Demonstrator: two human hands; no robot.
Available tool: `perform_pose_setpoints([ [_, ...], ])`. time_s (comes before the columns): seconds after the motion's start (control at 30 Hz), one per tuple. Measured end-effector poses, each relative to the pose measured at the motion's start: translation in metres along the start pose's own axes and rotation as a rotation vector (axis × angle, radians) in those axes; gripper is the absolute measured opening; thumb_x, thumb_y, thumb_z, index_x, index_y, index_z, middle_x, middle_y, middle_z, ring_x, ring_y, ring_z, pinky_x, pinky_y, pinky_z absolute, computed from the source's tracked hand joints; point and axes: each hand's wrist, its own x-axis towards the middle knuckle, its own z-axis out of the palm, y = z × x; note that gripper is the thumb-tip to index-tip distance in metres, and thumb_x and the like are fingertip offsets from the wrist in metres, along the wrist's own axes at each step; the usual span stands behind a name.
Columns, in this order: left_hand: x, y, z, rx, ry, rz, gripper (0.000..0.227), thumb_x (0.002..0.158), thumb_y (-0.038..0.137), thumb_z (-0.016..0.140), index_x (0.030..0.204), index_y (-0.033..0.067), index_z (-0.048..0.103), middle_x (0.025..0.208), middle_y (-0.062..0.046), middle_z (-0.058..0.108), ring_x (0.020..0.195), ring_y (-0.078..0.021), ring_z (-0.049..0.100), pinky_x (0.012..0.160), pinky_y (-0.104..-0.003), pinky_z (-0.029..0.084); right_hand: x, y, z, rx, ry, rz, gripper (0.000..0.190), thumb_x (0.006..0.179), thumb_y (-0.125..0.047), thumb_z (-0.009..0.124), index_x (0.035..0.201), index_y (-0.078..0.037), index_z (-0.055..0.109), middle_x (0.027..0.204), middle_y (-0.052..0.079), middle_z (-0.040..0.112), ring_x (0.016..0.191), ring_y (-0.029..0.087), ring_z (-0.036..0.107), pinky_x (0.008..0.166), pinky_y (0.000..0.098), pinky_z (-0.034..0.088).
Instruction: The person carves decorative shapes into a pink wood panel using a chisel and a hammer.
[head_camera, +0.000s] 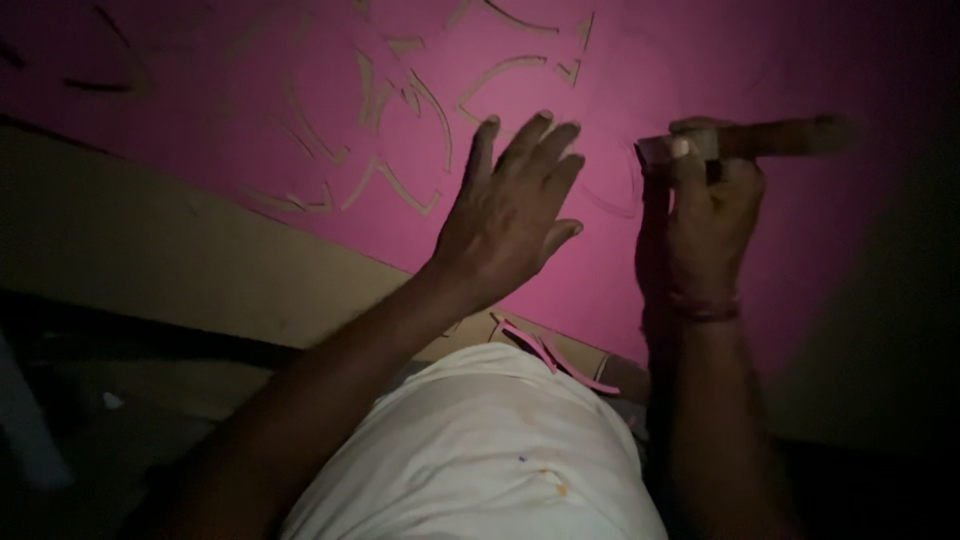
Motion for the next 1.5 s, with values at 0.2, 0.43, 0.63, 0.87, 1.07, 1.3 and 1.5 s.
perform_pose_setpoints([
  [0.2,0.0,0.0,0.002,0.009,0.036,-0.006,0.069,0.091,0.044,0.077,0.14,-0.0002,0.056,0.152,-0.019,0.043,0.148,-0.0355,0.03,0.121,-0.064,0.018,0.017,0.01,-0.009,-0.197,-0.123,-0.136,0.016,0.112,-0.014,0.059,0.116,0.0,0.067,0.1,0.005,0.069,0.092,0.015,0.065,0.084,0.0315,0.055],
  [0.43,-0.002,-0.002,0.006,0.014,0.073,0.007,0.068,0.092,0.046,0.077,0.139,0.0014,0.056,0.153,-0.017,0.043,0.149,-0.0347,0.03,0.123,-0.063,0.019,0.011,0.003,0.0,0.082,-0.094,0.066,0.012,0.108,-0.011,0.063,0.112,0.0,0.066,0.099,0.006,0.068,0.09,0.013,0.064,0.083,0.0299,0.056],
  [0.63,-0.002,-0.004,0.008,0.03,0.084,0.007,0.069,0.091,0.046,0.078,0.139,0.0012,0.056,0.152,-0.018,0.043,0.149,-0.0347,0.03,0.122,-0.064,0.02,0.014,-0.008,0.005,0.068,-0.166,0.0,0.01,0.111,-0.009,0.065,0.11,0.001,0.065,0.091,0.004,0.065,0.083,0.011,0.06,0.078,0.0267,0.051],
  [0.87,-0.003,-0.004,0.008,0.034,0.082,0.014,0.07,0.09,0.047,0.079,0.139,0.0015,0.056,0.152,-0.018,0.043,0.149,-0.0352,0.031,0.121,-0.065,0.021,0.018,-0.004,-0.006,-0.113,-0.27,-0.093,0.021,0.117,-0.007,0.06,0.101,0.003,0.067,0.088,0.008,0.065,0.08,0.012,0.059,0.073,0.0287,0.047],
  [1.07,-0.002,-0.006,0.013,0.035,0.066,0.01,0.075,0.088,0.052,0.079,0.139,0.0003,0.058,0.153,-0.018,0.042,0.149,-0.035,0.03,0.121,-0.066,0.02,0.062,-0.002,-0.021,-0.803,-0.52,-0.679,0.012,0.107,-0.005,0.061,0.111,0.002,0.071,0.091,0.018,0.071,0.075,0.029,0.068,0.067,0.0381,0.053],
  [1.3,0.0,-0.003,0.01,0.063,0.073,0.001,0.075,0.087,0.052,0.079,0.137,0.0002,0.059,0.152,-0.018,0.043,0.148,-0.0351,0.031,0.12,-0.069,0.018,0.063,0.002,-0.027,-0.894,-0.541,-0.411,0.013,0.113,-0.011,0.063,0.111,-0.002,0.072,0.089,0.015,0.073,0.071,0.025,0.071,0.064,0.0381,0.055],
  [1.5,0.001,-0.002,0.01,0.037,0.074,-0.015,0.074,0.085,0.051,0.081,0.136,0.0011,0.06,0.15,-0.017,0.045,0.147,-0.0343,0.033,0.119,-0.069,0.019,0.051,0.007,-0.032,-0.749,-0.501,-0.411,0.014,0.116,-0.008,0.061,0.11,0.001,0.071,0.093,0.014,0.073,0.078,0.024,0.073,0.068,0.0358,0.056],
])
